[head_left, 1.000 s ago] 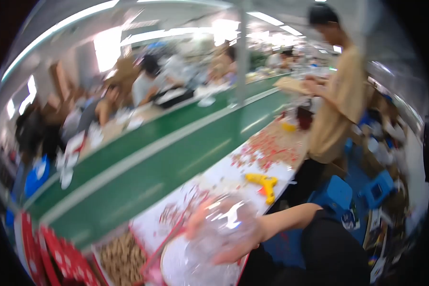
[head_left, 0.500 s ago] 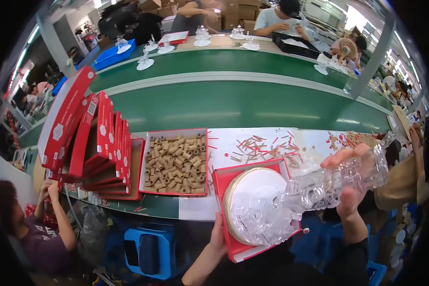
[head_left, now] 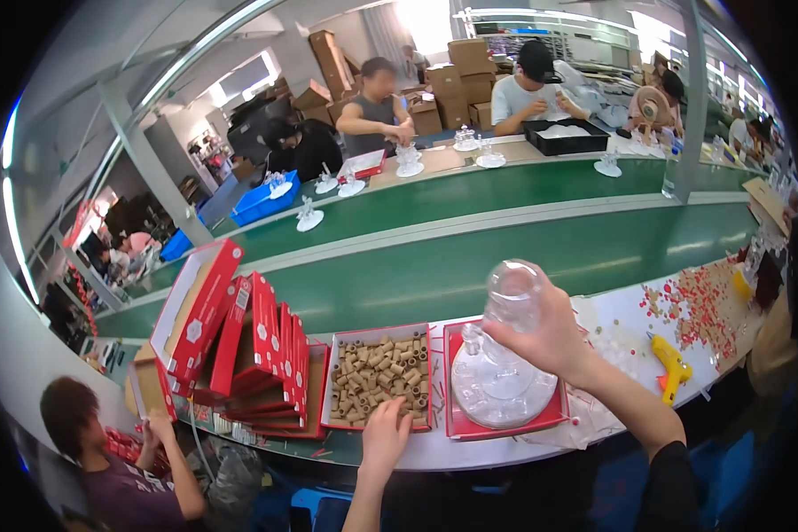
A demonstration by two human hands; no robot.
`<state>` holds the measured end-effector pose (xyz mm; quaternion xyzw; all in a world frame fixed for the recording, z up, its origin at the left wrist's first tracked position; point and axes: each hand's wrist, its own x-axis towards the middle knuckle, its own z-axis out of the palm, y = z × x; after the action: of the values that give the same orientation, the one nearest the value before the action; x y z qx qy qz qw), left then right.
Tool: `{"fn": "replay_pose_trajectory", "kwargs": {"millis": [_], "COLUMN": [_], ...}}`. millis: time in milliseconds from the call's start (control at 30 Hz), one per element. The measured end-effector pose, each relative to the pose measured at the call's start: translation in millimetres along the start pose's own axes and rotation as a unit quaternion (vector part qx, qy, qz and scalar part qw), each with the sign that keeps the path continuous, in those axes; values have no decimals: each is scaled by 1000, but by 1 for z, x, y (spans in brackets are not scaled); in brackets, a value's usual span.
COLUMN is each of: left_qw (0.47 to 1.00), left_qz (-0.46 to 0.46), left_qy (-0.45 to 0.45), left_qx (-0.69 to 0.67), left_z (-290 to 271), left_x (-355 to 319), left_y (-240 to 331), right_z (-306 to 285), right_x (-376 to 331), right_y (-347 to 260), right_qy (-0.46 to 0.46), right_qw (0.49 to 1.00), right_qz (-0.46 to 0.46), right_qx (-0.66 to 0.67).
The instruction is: Assembling clear decorative glass-like items into boxes using a hot glue gun and cardboard spacers on a factory production line.
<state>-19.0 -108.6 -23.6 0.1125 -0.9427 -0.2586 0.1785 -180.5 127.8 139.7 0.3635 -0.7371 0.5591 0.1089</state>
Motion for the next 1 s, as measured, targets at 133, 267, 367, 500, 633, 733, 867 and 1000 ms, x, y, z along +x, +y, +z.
{"fn": "replay_pose_trajectory", "kwargs": {"millis": [133,267,367,500,633,733,867,1000], "left_qw": [999,997,997,979,959,892,723,706], "left_qz": [-21,-38,58,-102,-77,85,411,498], "left_qy": [-46,-58,14,38,-12,-215,-361,-352], "left_qx": [-3,-40,-55,-175,-272,-388,-422,-359], "left_z": [9,8,5,-8,-21,-71,-88,-96], "left_x": [18,24,25,18,-11,-22,8,26], "left_y": [-8,-17,-23,2,49,121,188,227], "right_z": [-20,-67,-109,-144,-157,-183,-219,-241], "right_x": [-1,-56,-129,-201,-218,-234,-258,-260], "right_y": [11,51,87,107,119,131,148,171], "right_qy": [25,82,126,151,170,150,139,80], "right_qw": [994,977,946,828,726,697,707,757], "right_qz": [-39,-7,143,356,416,457,516,556], "right_qx": [-95,-197,-260,-406,-520,-532,-464,-334]}}
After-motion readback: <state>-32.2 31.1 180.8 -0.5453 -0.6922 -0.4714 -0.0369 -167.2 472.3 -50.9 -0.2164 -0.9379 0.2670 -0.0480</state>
